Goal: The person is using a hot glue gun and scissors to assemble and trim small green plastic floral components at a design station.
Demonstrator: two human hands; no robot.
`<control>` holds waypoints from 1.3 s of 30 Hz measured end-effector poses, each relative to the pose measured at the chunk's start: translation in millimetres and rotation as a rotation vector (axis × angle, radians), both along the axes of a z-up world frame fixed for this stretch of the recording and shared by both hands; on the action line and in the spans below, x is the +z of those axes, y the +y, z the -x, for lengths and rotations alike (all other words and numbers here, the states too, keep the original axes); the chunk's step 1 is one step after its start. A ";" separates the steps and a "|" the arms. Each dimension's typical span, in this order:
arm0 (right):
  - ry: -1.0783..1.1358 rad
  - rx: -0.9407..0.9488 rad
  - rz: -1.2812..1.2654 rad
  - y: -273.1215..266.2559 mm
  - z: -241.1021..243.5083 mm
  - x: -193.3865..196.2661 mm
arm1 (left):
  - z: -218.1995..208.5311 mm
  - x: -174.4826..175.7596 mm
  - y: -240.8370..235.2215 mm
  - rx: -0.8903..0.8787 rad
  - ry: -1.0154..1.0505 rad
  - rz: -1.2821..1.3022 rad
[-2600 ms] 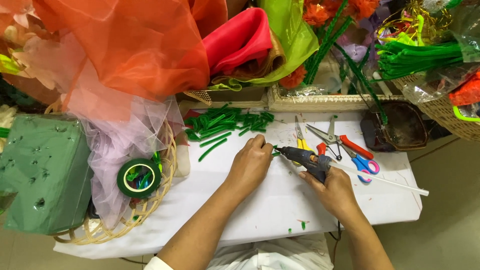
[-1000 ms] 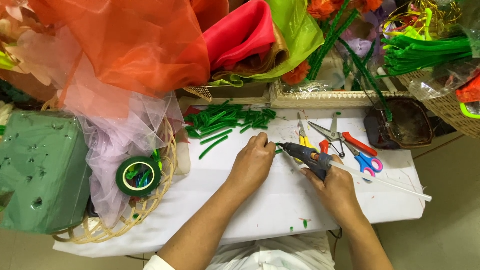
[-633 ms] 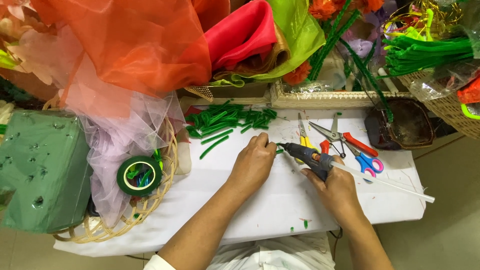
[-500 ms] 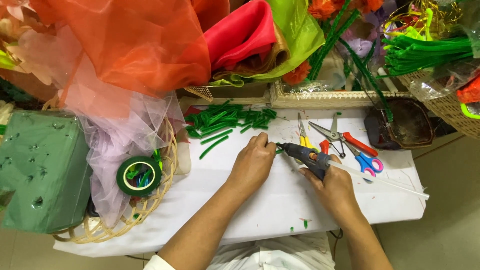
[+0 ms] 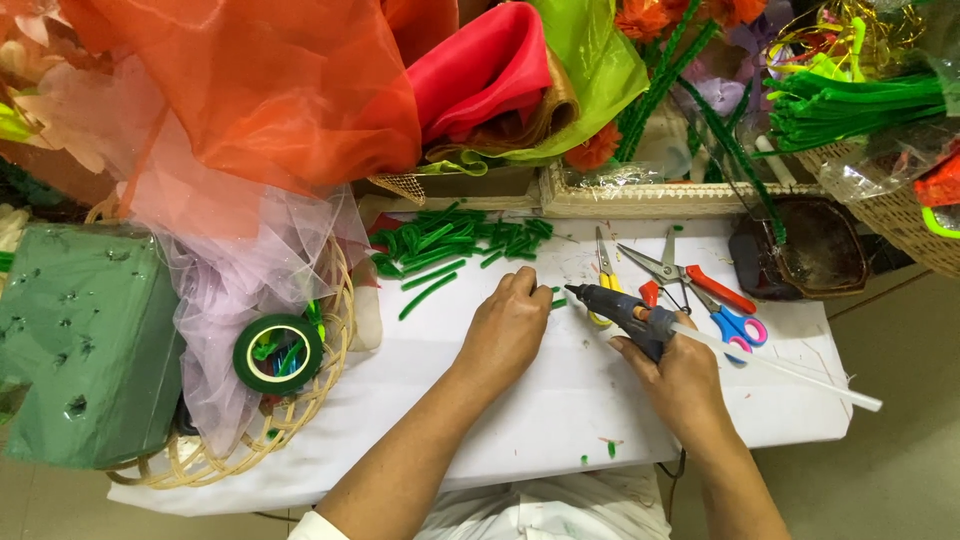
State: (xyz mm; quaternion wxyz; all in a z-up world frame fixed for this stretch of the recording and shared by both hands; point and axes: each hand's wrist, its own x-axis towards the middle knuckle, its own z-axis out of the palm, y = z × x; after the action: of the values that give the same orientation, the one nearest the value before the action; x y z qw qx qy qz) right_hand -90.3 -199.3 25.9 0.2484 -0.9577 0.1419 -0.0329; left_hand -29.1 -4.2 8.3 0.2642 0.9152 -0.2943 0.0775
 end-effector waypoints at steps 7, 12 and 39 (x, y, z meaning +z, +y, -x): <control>-0.021 0.000 -0.129 -32.9 13.7 -6.8 | -0.5 -4.8 -1.7 -0.002 -0.010 -0.004; -0.055 -0.386 -0.205 -83.1 25.8 11.8 | -7.1 -47.2 -13.5 0.036 -0.087 -0.006; -0.003 -0.058 0.483 -192.1 -25.1 35.0 | -6.7 -51.0 -16.3 0.081 -0.177 0.016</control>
State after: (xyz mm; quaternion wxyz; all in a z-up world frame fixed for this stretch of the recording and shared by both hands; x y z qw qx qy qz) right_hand -65.2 -391.4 61.0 0.0111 -0.9847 0.1568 -0.0746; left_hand -22.4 -20.5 -42.7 0.2412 0.9137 -0.2787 0.1712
